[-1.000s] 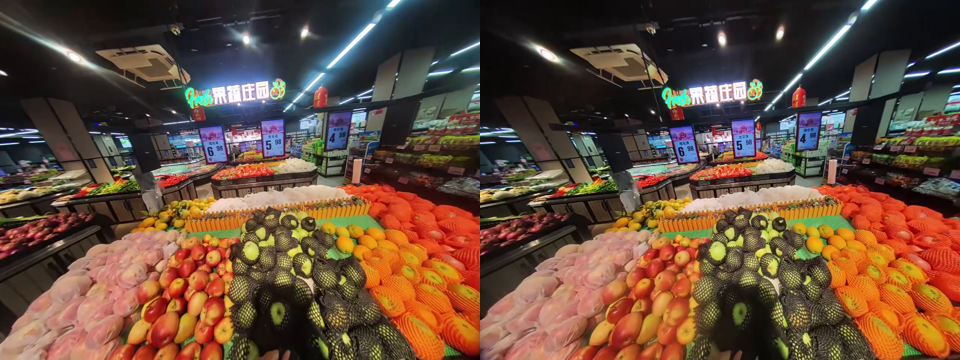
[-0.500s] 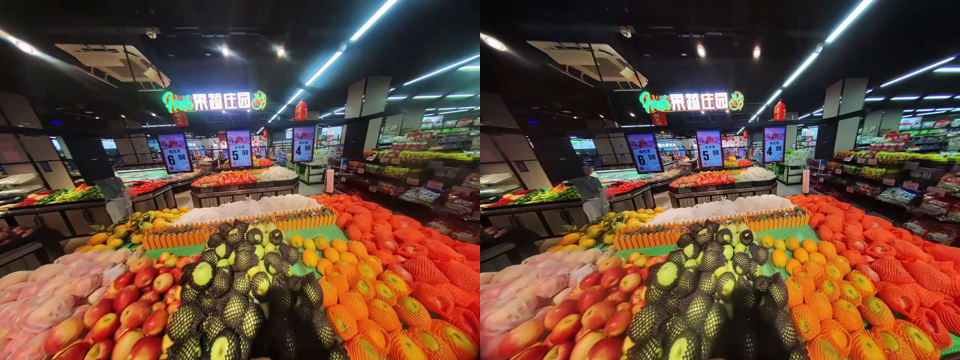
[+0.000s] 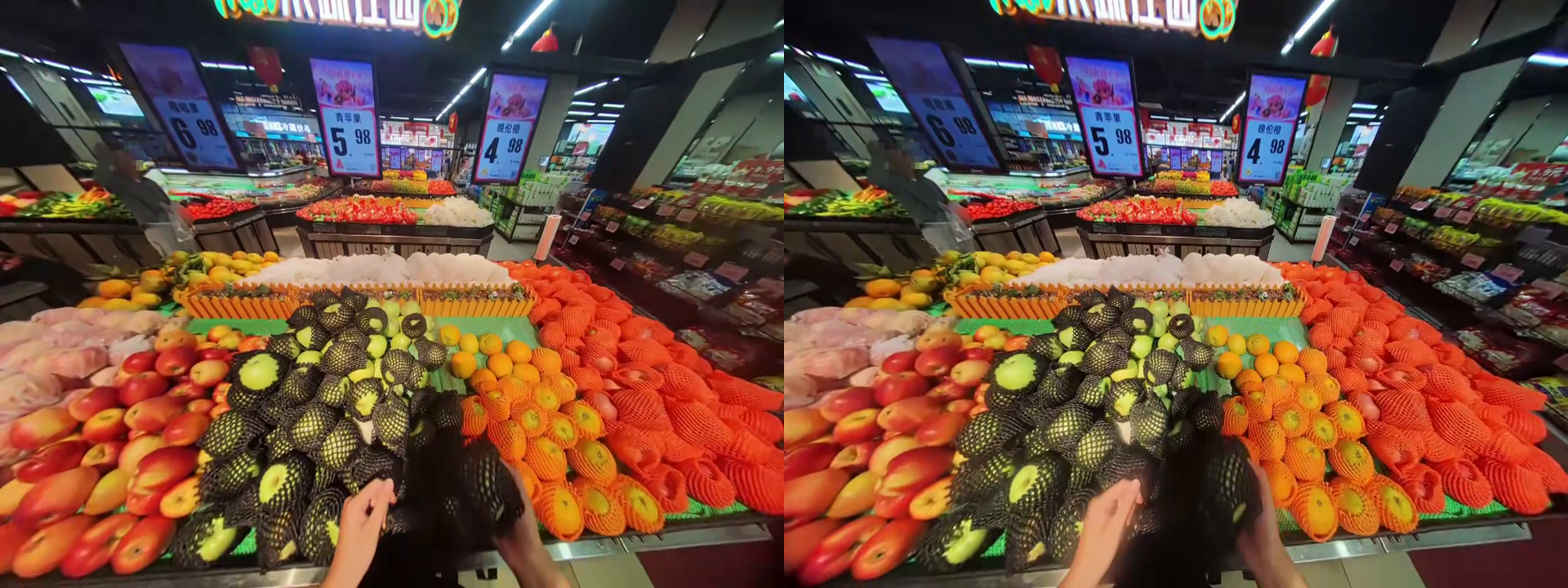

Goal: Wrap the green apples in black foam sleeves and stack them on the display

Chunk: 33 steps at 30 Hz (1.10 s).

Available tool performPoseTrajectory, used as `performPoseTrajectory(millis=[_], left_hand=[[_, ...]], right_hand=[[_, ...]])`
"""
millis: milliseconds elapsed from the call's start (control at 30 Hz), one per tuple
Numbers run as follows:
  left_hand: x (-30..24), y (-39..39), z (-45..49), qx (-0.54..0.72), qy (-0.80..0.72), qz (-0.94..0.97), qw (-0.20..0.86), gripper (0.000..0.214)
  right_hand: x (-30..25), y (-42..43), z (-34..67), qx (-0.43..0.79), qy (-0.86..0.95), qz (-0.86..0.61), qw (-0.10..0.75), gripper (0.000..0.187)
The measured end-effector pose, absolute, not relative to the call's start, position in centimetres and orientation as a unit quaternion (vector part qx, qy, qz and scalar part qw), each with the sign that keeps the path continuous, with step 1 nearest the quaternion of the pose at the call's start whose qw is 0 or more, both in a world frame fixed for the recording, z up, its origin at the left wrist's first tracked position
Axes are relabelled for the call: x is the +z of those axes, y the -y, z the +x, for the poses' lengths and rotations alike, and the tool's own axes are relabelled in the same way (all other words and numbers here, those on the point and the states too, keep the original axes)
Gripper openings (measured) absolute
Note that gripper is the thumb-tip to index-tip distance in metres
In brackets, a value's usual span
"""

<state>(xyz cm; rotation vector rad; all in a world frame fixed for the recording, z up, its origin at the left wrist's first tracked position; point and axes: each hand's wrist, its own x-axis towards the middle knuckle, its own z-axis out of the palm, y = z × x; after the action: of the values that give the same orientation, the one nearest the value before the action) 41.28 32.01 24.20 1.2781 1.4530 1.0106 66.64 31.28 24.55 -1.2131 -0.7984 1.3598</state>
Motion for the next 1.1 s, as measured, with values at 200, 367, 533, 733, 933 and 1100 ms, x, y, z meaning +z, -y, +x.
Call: performPoseTrajectory(millis=[200, 367, 533, 733, 933, 1100], left_hand=[[25.3, -32.5, 41.2, 0.458, -0.636, 0.475, 0.4, 0.058], [25.9, -32.3, 40.6, 0.487, -0.652, 0.471, 0.34, 0.051], [25.9, -31.2, 38.6, 0.483, -0.688, 0.464, 0.28, 0.048], [24.5, -29.7, 37.4, 0.498, -0.725, 0.395, 0.264, 0.048], [25.1, -30.3, 38.5, 0.52, -0.696, 0.403, 0.287, 0.045], [26.1, -30.6, 38.3, 0.519, -0.675, 0.457, 0.258, 0.043]], right_hand=[[27.7, -41.5, 69.0, 0.506, 0.323, -0.538, 0.592, 0.052], [27.5, -49.8, 67.3, 0.319, 0.534, -0.609, 0.491, 0.073], [25.4, -54.7, 64.4, 0.186, 0.701, -0.633, 0.271, 0.064], [22.7, -55.6, 62.4, 0.086, 0.744, -0.647, 0.143, 0.054], [23.3, -56.0, 62.7, 0.032, 0.748, -0.654, 0.11, 0.097], [26.1, -56.4, 58.7, -0.028, 0.874, -0.469, 0.126, 0.09]])
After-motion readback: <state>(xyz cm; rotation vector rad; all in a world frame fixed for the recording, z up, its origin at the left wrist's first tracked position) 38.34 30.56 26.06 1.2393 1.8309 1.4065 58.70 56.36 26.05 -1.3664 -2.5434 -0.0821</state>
